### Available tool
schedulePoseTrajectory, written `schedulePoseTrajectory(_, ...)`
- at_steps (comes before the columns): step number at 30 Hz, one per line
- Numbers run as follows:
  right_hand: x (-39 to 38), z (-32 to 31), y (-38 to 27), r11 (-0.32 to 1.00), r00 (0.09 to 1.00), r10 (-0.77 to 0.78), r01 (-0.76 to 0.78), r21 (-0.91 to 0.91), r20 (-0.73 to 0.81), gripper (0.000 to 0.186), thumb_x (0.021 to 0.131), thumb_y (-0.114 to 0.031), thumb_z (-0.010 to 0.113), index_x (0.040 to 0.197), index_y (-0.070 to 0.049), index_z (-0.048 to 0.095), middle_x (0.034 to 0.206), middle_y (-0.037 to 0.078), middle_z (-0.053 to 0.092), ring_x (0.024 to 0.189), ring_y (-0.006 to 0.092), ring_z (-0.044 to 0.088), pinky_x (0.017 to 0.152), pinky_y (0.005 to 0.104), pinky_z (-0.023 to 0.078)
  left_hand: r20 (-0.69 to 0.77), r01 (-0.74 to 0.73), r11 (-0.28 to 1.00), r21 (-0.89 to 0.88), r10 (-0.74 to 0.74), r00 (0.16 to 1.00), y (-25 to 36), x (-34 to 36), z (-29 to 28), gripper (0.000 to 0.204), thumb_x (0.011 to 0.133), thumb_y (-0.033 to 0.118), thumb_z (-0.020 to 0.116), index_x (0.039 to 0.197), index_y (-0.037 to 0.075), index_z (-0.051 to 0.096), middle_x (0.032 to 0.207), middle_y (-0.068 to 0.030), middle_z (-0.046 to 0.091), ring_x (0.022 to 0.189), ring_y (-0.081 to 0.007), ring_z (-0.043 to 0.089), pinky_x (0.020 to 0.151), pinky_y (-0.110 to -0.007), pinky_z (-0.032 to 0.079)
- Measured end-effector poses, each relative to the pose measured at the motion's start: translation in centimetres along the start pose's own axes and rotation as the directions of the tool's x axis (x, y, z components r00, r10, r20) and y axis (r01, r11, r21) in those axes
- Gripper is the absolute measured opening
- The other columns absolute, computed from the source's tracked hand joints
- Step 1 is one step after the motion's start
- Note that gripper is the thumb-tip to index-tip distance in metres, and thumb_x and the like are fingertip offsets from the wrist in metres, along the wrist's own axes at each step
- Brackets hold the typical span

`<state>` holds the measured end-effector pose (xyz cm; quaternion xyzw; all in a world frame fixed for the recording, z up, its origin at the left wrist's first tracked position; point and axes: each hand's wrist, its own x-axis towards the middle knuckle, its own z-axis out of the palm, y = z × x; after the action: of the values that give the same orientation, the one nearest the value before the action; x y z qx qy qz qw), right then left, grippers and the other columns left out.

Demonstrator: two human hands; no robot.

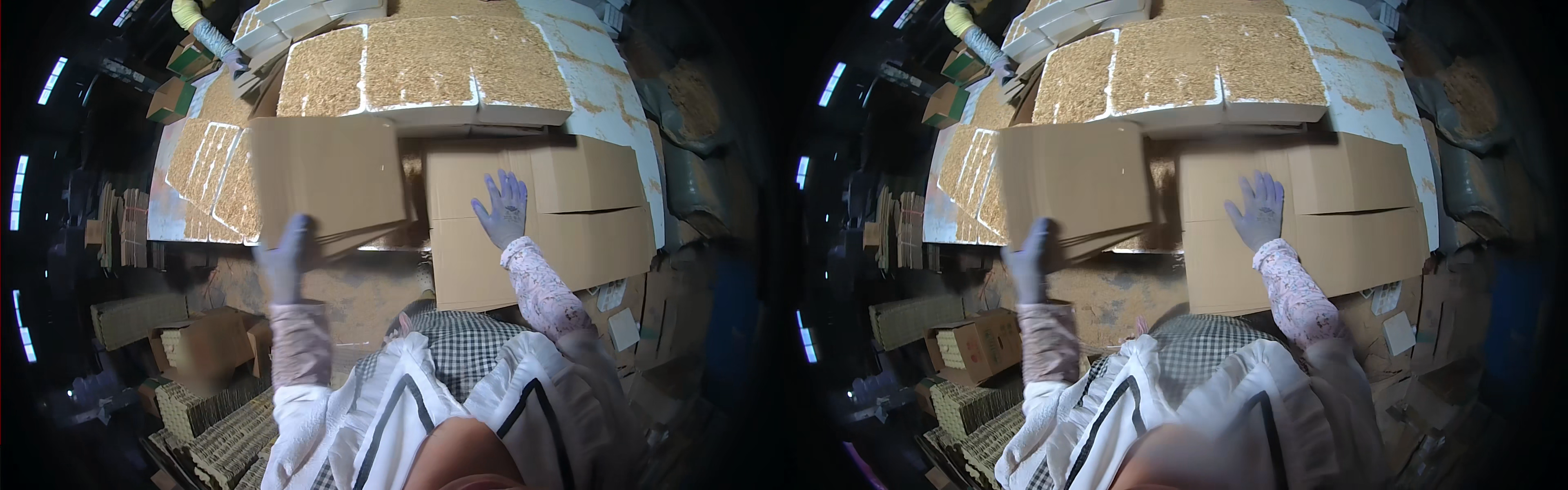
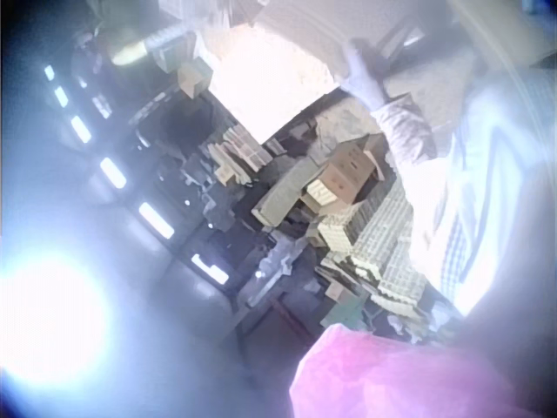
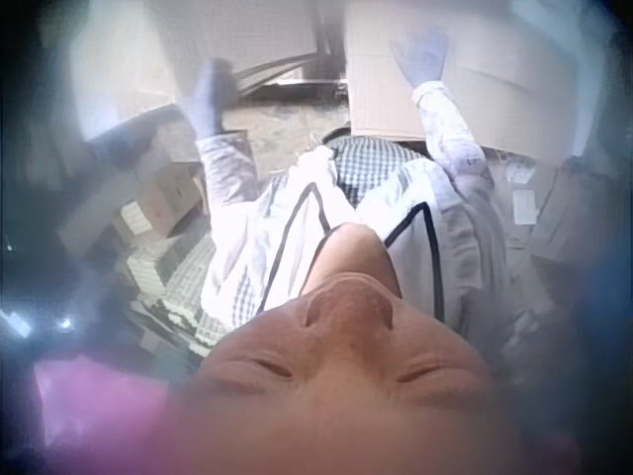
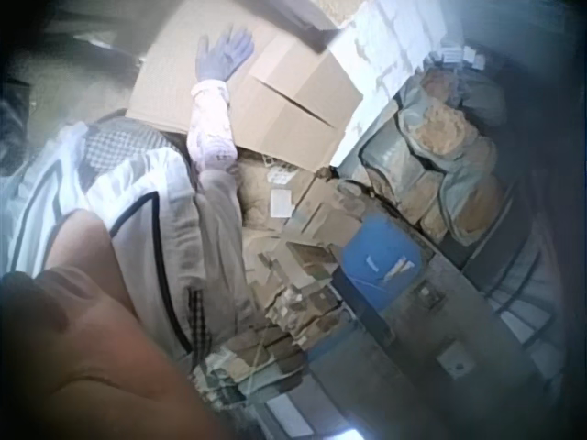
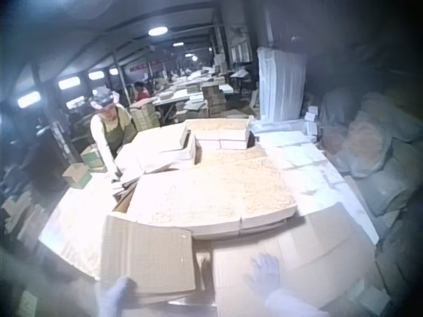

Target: The person fills multiple white plastic trays with a brown granular material by hand and using a tray to scoop the material, then stacks cardboard sheets.

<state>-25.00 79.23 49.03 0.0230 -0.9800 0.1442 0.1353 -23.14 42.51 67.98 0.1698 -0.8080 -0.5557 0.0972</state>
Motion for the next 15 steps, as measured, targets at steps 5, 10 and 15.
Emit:
schedulePoseTrajectory(5,0.8,-0.4,-1.3,0.998,0.997,0.055,-0.054,-0.016,0.055,0.063,0.087,-0.043,0.058,0.138,-0.011,0.042,0.143,0.018,0.035,0.136,0.0375,0.026,0.113,0.0528,0.015,-0.165,-0.317,0.771,-0.553,0.272,0.948,2.2,16.3,-19.7,0.047,0.097,0.025,0.052,0.135,-0.002,0.047,0.132,-0.0096,0.056,0.107,-0.0125,0.059,0.086,-0.024,0.048)
schedulePoseTrajectory(10,-1.9,-5.1,-0.1,0.939,0.993,-0.037,-0.002,0.343,0.108,0.067,0.083,-0.036,0.063,0.139,-0.010,0.039,0.143,0.018,0.035,0.136,0.0366,0.025,0.112,0.0529,0.017,-0.105,-0.281,0.935,0.216,0.309,0.945,7.3,23.9,-9.4,0.061,0.087,0.029,0.070,0.133,-0.003,0.046,0.125,-0.0165,0.055,0.115,-0.0265,0.053,0.097,-0.035,0.043)
schedulePoseTrajectory(15,-14.3,-15.6,5.5,1.000,0.918,-0.011,0.013,-0.002,0.397,0.099,0.061,-0.030,0.079,0.145,-0.010,0.030,0.147,0.021,0.026,0.137,0.0424,0.020,0.114,0.0566,0.010,0.553,-0.804,0.568,0.178,0.618,0.559,5.8,-0.8,9.0,0.063,0.078,0.019,0.074,0.132,0.001,0.046,0.127,-0.0209,0.052,0.121,-0.0327,0.049,0.106,-0.044,0.035)
